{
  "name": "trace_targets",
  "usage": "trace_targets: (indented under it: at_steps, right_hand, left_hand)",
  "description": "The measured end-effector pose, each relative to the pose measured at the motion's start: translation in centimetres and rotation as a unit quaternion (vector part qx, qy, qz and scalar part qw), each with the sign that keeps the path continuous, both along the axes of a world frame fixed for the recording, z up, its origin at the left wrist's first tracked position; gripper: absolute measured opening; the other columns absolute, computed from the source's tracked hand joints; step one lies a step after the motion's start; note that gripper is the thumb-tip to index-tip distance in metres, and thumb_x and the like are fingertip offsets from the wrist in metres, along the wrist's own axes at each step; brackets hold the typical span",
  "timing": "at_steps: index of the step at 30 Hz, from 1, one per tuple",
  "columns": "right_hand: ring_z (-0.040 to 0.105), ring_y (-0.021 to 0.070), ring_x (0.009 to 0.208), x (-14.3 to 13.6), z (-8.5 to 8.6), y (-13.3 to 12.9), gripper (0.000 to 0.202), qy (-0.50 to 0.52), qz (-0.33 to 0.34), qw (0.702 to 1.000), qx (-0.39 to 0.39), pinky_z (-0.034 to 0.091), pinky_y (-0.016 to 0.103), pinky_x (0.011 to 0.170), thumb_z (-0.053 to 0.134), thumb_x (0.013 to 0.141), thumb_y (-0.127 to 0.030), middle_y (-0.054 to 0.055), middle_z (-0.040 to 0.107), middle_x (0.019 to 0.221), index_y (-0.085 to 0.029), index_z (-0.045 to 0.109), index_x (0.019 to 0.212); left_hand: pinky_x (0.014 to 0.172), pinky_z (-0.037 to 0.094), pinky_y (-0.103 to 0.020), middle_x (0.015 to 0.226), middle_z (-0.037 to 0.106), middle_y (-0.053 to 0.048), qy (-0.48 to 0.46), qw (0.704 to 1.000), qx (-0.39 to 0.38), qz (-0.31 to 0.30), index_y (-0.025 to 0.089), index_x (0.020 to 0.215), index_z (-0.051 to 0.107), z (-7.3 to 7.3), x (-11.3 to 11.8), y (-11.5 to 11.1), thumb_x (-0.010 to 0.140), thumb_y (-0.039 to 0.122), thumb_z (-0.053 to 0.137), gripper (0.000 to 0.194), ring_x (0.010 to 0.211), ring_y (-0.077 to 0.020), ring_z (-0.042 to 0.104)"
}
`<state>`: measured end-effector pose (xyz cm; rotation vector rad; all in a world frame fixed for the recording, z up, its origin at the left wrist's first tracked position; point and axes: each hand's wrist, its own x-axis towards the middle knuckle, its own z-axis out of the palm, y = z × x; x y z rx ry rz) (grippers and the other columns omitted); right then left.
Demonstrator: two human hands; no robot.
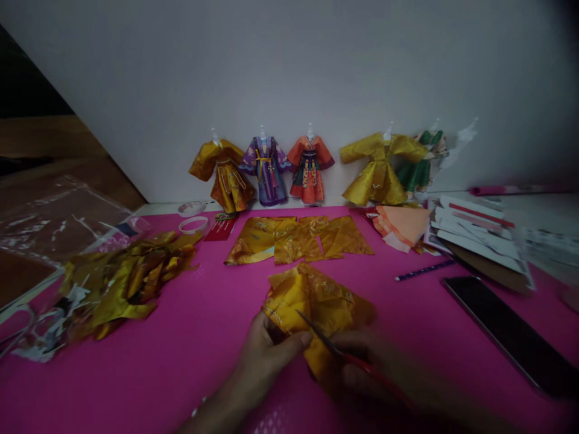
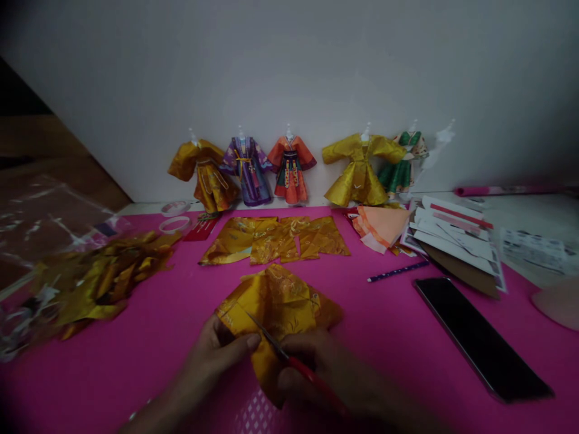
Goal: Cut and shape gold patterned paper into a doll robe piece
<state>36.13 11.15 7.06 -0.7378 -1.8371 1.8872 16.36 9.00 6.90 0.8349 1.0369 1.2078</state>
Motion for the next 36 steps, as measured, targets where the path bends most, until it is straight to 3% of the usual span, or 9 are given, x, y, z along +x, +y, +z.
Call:
trace_targets:
  at_steps: [5,8,11,16,24,31,36]
  right_hand:
    - [0.059,0.0152,0.075,-0.3,-1.2,0.1,0.008,0.045,-0.008,0.999,-0.013,0.046,0.028,0.073,0.059,0.086,-0.017,0.0,0.066,0.08,-0.018,0.065,0.082]
    - [0.057,0.0143,0.07,-0.5,-1.4,0.2,0.019,0.046,-0.02,0.999,-0.014,0.046,0.028,0.07,0.057,0.092,-0.025,-0.001,0.065,0.074,-0.019,0.065,0.076]
    - [0.058,0.0152,0.07,-0.4,-1.0,0.2,0.019,0.029,-0.015,0.999,-0.002,0.047,0.029,0.069,0.057,0.092,-0.031,0.0,0.066,0.077,-0.019,0.066,0.08]
    - [0.06,0.0165,0.074,0.1,0.0,0.1,0.01,0.02,-0.005,1.0,0.005,0.049,0.029,0.07,0.06,0.086,-0.026,0.0,0.066,0.079,-0.019,0.065,0.081]
    - [0.058,0.0149,0.072,-0.2,-1.3,0.1,0.012,0.048,-0.009,0.999,0.001,0.046,0.028,0.072,0.06,0.089,-0.025,-0.001,0.065,0.078,-0.019,0.065,0.081]
    - [0.055,0.0149,0.071,-0.1,-0.2,0.1,0.016,0.055,0.004,0.998,0.031,0.042,0.026,0.066,0.059,0.091,-0.032,0.001,0.062,0.08,-0.017,0.063,0.085]
    - [0.056,0.015,0.074,-0.2,-0.1,0.1,0.02,0.047,0.001,0.999,0.004,0.044,0.027,0.071,0.059,0.093,-0.035,0.0,0.062,0.08,-0.018,0.063,0.083]
  left_hand:
    - [0.081,0.058,-0.035,0.079,0.079,-0.001,0.006,1.0,0.002,0.004,0.02,0.093,0.069,0.0,0.0,0.1,0.064,0.027,0.087,0.035,0.084,-0.0252,0.075]
    - [0.081,0.058,-0.037,0.081,0.079,-0.002,0.006,1.0,0.003,0.002,0.02,0.096,0.069,0.1,0.0,0.1,0.065,0.026,0.086,0.036,0.083,-0.0251,0.075]
    - [0.084,0.058,-0.04,0.082,0.079,-0.003,0.006,1.0,0.006,0.006,0.019,0.097,0.069,0.1,0.0,0.1,0.064,0.027,0.087,0.039,0.085,-0.027,0.076]
    - [0.084,0.059,-0.039,0.081,0.079,-0.002,0.004,1.0,0.002,0.006,0.02,0.095,0.07,0.2,0.1,0.1,0.063,0.028,0.088,0.037,0.079,-0.0253,0.076]
    - [0.082,0.059,-0.034,0.083,0.08,-0.001,0.002,1.0,0.005,0.002,0.021,0.096,0.069,0.2,0.0,0.1,0.064,0.027,0.087,0.037,0.085,-0.0244,0.076]
    - [0.083,0.058,-0.037,0.082,0.079,-0.002,-0.002,1.0,0.006,0.006,0.021,0.096,0.07,0.1,0.0,0.1,0.065,0.026,0.087,0.035,0.082,-0.0243,0.075]
    - [0.077,0.058,-0.032,0.079,0.078,0.0,0.004,1.0,0.01,0.001,0.021,0.096,0.07,0.2,-0.1,0.1,0.065,0.027,0.087,0.036,0.073,-0.0204,0.074]
